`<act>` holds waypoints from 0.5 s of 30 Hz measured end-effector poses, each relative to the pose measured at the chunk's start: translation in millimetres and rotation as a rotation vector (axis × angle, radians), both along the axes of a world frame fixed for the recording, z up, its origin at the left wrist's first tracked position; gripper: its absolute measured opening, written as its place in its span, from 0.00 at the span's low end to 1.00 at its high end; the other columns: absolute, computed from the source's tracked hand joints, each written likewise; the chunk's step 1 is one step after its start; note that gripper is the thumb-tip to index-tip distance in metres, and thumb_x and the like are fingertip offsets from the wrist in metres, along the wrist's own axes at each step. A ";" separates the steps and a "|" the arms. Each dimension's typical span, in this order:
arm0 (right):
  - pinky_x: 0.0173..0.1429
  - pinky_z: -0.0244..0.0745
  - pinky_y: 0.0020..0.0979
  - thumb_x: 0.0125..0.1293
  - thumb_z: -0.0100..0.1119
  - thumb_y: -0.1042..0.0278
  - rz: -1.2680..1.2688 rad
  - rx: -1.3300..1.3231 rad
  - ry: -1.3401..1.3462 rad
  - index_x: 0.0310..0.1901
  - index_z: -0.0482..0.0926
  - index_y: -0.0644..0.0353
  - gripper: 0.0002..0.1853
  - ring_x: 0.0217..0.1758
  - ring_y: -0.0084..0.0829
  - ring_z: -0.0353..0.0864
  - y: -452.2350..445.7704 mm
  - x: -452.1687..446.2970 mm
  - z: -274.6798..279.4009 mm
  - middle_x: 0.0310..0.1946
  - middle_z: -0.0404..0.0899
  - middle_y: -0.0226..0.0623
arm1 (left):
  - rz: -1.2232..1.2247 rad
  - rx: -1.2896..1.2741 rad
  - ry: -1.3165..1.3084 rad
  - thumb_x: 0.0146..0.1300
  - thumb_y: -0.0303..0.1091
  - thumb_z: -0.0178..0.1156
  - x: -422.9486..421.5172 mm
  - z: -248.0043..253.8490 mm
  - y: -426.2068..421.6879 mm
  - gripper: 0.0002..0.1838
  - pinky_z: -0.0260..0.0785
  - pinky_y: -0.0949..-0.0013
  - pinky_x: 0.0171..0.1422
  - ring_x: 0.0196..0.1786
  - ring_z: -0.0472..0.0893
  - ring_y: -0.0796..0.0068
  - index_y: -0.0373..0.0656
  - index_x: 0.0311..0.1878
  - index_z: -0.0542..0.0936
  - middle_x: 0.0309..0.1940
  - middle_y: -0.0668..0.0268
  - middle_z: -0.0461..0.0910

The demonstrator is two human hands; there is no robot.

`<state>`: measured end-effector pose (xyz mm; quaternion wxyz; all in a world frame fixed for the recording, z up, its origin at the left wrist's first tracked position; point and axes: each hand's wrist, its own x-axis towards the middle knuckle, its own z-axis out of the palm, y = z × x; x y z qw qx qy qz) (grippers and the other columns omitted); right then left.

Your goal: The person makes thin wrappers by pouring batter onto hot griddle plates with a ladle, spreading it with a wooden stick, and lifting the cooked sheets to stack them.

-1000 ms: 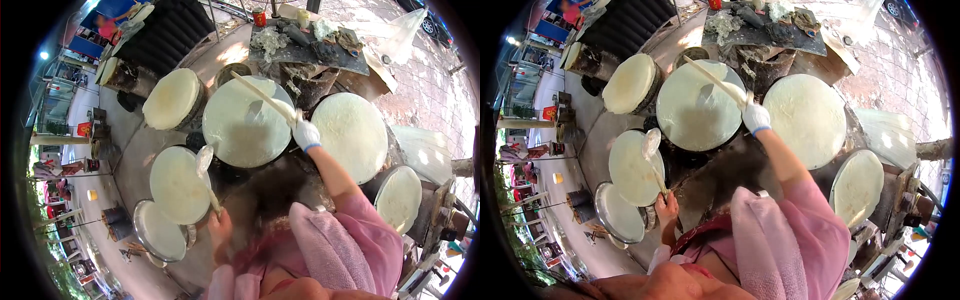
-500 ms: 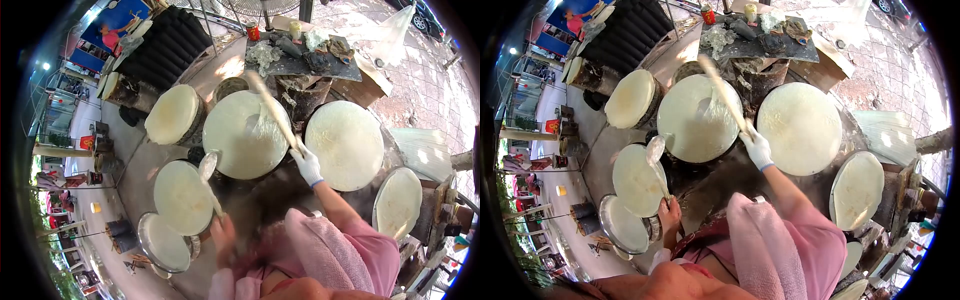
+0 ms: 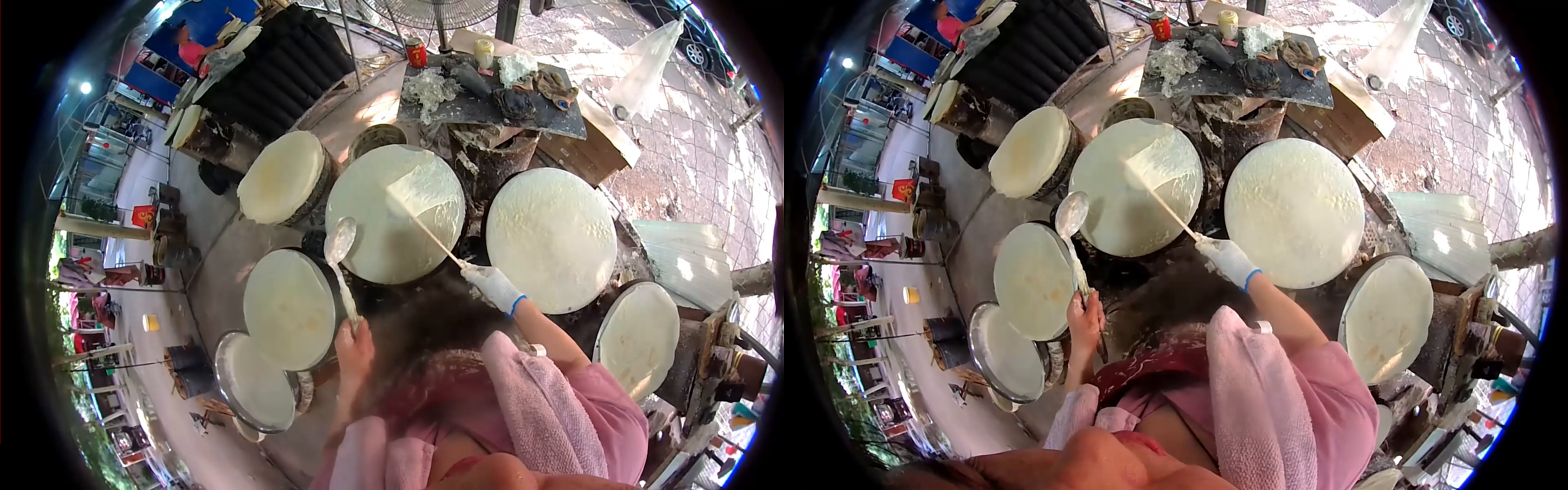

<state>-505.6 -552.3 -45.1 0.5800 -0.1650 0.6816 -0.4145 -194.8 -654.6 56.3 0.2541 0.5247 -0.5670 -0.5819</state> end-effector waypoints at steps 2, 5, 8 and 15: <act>0.29 0.73 0.25 0.66 0.62 0.47 0.010 -0.126 0.190 0.61 0.80 0.51 0.25 0.22 0.18 0.75 -9.5 -2.8 -14.1 0.24 0.80 0.27 | -0.006 0.019 -0.003 0.74 0.36 0.54 -8.9 -3.1 -17.5 0.10 0.55 0.75 0.16 0.13 0.64 0.84 0.41 0.38 0.71 0.18 0.72 0.68; 0.32 0.71 0.27 0.66 0.62 0.47 0.025 0.017 0.353 0.59 0.81 0.54 0.25 0.24 0.17 0.74 -15.8 -21.1 -12.1 0.23 0.79 0.26 | -0.069 0.046 0.018 0.72 0.36 0.55 -23.3 -20.3 -63.0 0.09 0.57 0.76 0.15 0.13 0.66 0.84 0.42 0.38 0.72 0.19 0.73 0.68; 0.31 0.69 0.26 0.68 0.62 0.49 0.067 -0.016 0.241 0.58 0.81 0.56 0.24 0.23 0.17 0.71 -7.0 5.4 9.9 0.23 0.77 0.25 | -0.142 0.020 0.049 0.71 0.35 0.56 -57.8 -39.5 -118.9 0.11 0.58 0.73 0.14 0.12 0.66 0.81 0.40 0.34 0.70 0.17 0.70 0.68; 0.45 0.74 0.23 0.68 0.63 0.55 -0.386 -0.046 0.335 0.64 0.77 0.56 0.26 0.37 0.16 0.77 49.4 94.9 -54.0 0.39 0.84 0.27 | -0.294 0.325 0.216 0.69 0.30 0.55 -108.4 -96.7 -188.6 0.12 0.55 0.73 0.18 0.16 0.65 0.80 0.41 0.27 0.70 0.18 0.69 0.68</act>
